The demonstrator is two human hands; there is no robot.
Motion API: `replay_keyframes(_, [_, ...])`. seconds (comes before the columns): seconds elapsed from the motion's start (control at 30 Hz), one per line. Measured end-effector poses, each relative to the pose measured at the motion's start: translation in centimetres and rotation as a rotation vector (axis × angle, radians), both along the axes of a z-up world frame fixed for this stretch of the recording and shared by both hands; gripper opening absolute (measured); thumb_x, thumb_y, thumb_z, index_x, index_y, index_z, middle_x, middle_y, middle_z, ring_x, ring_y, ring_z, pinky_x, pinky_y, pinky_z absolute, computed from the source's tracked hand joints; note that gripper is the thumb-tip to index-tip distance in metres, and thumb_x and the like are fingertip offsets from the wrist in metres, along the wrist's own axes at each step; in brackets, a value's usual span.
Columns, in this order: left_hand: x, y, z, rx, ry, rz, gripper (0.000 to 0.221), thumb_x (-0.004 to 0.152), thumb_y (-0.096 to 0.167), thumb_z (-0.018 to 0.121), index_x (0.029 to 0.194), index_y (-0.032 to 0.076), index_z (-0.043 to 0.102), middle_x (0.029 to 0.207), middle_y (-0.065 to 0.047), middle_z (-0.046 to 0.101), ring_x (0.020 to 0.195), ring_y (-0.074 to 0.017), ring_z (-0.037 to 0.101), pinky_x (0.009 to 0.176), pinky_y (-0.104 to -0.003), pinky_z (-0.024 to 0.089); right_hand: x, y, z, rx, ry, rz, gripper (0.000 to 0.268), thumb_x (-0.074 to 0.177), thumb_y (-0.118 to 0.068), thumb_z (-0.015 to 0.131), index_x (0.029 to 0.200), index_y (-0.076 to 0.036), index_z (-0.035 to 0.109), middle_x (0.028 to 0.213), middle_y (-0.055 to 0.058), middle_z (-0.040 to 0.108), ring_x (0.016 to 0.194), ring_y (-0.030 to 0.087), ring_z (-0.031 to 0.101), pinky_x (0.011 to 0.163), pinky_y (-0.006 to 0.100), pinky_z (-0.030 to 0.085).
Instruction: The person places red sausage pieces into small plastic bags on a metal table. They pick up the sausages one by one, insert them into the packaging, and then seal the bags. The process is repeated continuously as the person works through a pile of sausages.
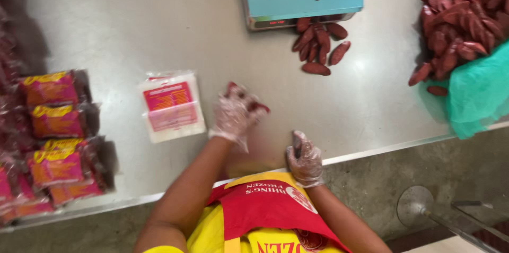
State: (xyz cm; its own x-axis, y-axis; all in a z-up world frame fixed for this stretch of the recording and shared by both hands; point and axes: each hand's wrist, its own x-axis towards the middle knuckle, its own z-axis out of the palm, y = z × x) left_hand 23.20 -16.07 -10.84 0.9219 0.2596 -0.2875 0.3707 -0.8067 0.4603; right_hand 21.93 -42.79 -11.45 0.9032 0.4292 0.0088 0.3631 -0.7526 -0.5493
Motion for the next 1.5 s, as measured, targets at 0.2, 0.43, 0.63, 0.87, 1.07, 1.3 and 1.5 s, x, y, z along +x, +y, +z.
replay_keyframes(0.2, [-9.1, -1.3, -3.4, -0.392, -0.334, -0.024, 0.054, 0.098, 0.048, 0.058, 0.146, 0.024, 0.058, 0.158, -0.013, 0.043, 0.141, -0.0364, 0.043, 0.114, -0.052, 0.041, -0.7, -0.7, -1.3, 0.052, -0.052, 0.022, 0.05, 0.089, -0.007, 0.072, 0.137, -0.012, 0.055, 0.082, 0.008, 0.063, 0.067, 0.023, 0.063, 0.062, 0.04, 0.051])
replay_keyframes(0.43, [-14.3, 10.7, -2.8, 0.287, -0.2, 0.235, 0.058, 0.082, 0.047, 0.071, 0.131, 0.019, 0.065, 0.134, -0.012, 0.058, 0.12, -0.0342, 0.055, 0.096, -0.054, 0.044, 0.3, -1.7, -7.0, 0.657, 0.361, -0.388, 0.045, 0.095, -0.001, 0.068, 0.137, -0.012, 0.058, 0.083, -0.005, 0.057, 0.071, 0.007, 0.053, 0.061, 0.024, 0.048])
replay_keyframes(0.63, [-13.9, 15.1, -3.9, 0.239, -0.179, 0.082, 0.024, 0.103, 0.043, 0.061, 0.108, 0.024, 0.077, 0.095, -0.001, 0.073, 0.086, -0.0227, 0.07, 0.083, -0.04, 0.056, 1.6, 3.6, -6.1, 0.647, 0.125, -0.137, 0.034, 0.098, 0.0, 0.07, 0.13, -0.006, 0.062, 0.09, -0.003, 0.056, 0.08, 0.007, 0.053, 0.071, 0.023, 0.049])
replay_keyframes(0.87, [-11.3, 17.7, -2.5, 0.465, -0.46, 0.306, 0.034, 0.097, 0.049, 0.063, 0.112, 0.021, 0.076, 0.102, -0.008, 0.073, 0.093, -0.0281, 0.069, 0.08, -0.047, 0.054, 0.5, 16.3, -0.4, 0.04, 0.183, 0.469, 0.036, 0.093, -0.026, 0.073, 0.127, -0.018, 0.067, 0.134, 0.013, 0.067, 0.128, 0.031, 0.059, 0.112, 0.046, 0.042])
replay_keyframes(1.07, [-13.2, 15.4, -2.4, 0.511, -0.244, 0.091, 0.019, 0.097, 0.03, 0.067, 0.113, 0.021, 0.073, 0.117, -0.006, 0.073, 0.111, -0.0283, 0.066, 0.08, -0.053, 0.051, -0.4, 21.3, 0.2, -0.104, 0.325, 0.57, 0.067, 0.09, -0.031, 0.072, 0.15, -0.019, 0.046, 0.157, 0.016, 0.045, 0.143, 0.038, 0.041, 0.119, 0.046, 0.029])
replay_keyframes(1.3, [-15.0, 14.2, -5.8, 0.278, -0.285, 0.216, 0.02, 0.092, 0.036, 0.072, 0.105, 0.023, 0.078, 0.105, -0.005, 0.076, 0.103, -0.0301, 0.071, 0.088, -0.05, 0.054, -0.2, 21.5, 0.1, -0.095, 0.437, 0.481, 0.083, 0.085, -0.029, 0.074, 0.157, -0.018, 0.035, 0.151, 0.017, 0.05, 0.138, 0.041, 0.048, 0.117, 0.044, 0.036])
replay_keyframes(1.5, [-15.0, 16.6, -6.5, -0.05, -0.256, 0.298, 0.03, 0.096, 0.04, 0.068, 0.11, 0.016, 0.078, 0.099, -0.014, 0.076, 0.087, -0.0352, 0.071, 0.078, -0.047, 0.054, -0.2, 21.8, -0.7, -0.116, 0.323, 0.587, 0.087, 0.087, -0.025, 0.075, 0.161, -0.022, 0.031, 0.152, 0.019, 0.051, 0.136, 0.044, 0.049, 0.114, 0.048, 0.036])
